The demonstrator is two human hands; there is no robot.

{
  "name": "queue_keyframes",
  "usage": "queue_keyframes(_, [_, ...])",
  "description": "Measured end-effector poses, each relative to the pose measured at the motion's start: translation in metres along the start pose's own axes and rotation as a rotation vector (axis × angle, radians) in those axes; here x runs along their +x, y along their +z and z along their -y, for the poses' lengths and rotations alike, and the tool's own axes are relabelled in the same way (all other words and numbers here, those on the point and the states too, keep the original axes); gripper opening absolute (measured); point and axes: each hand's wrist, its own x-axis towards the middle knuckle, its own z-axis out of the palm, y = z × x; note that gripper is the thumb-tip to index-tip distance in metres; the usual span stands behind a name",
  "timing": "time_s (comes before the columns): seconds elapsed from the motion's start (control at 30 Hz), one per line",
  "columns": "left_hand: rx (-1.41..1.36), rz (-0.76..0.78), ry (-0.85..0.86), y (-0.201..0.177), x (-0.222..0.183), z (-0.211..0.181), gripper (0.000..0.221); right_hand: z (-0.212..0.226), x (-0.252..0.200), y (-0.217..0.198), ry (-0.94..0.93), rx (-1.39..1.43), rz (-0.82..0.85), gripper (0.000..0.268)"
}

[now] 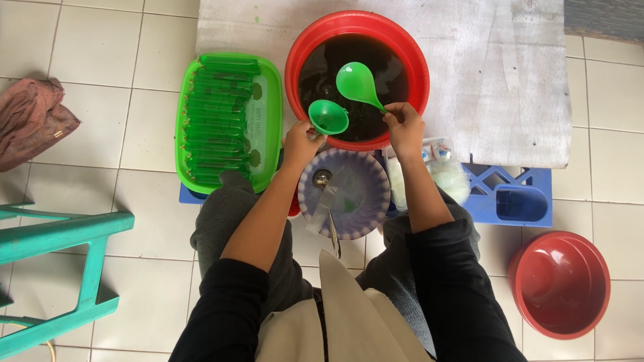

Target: Preparing and filling narrow plastic tubes with liquid using a funnel and ladle

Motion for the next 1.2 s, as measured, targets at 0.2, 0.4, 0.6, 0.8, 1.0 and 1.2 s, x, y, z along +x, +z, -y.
queue_keyframes(0.2, [0.123,0.028,-0.036,0.026,0.006,0.014,0.031,0.031,-0.033,-0.033,-0.166,0.036,0.037,0.020])
queue_keyframes(0.4, [0.072,0.023,0.017,0.041,0.005,0.016,0.030,0.030,-0.046,-0.036,-0.443,-0.041,0.062,0.023])
queue_keyframes(0.6, [0.116,0.034,0.019,0.051,0.008,0.028,0.031,0.031,-0.042,-0.037,-0.573,-0.137,0.026,0.024])
queue_keyframes(0.8, [0.128,0.053,-0.025,0.039,0.006,0.021,0.031,-0.001,-0.020,-0.026,-0.431,-0.112,-0.088,0.020])
queue_keyframes(1.0, [0.072,0.040,-0.013,0.033,0.009,0.033,0.030,-0.084,0.023,0.018,-0.180,-0.368,-0.062,0.013])
queue_keyframes(1.2, [0.049,0.019,-0.022,0.023,0.013,0.039,0.029,-0.144,0.036,0.071,0.134,-0.696,0.081,0.009])
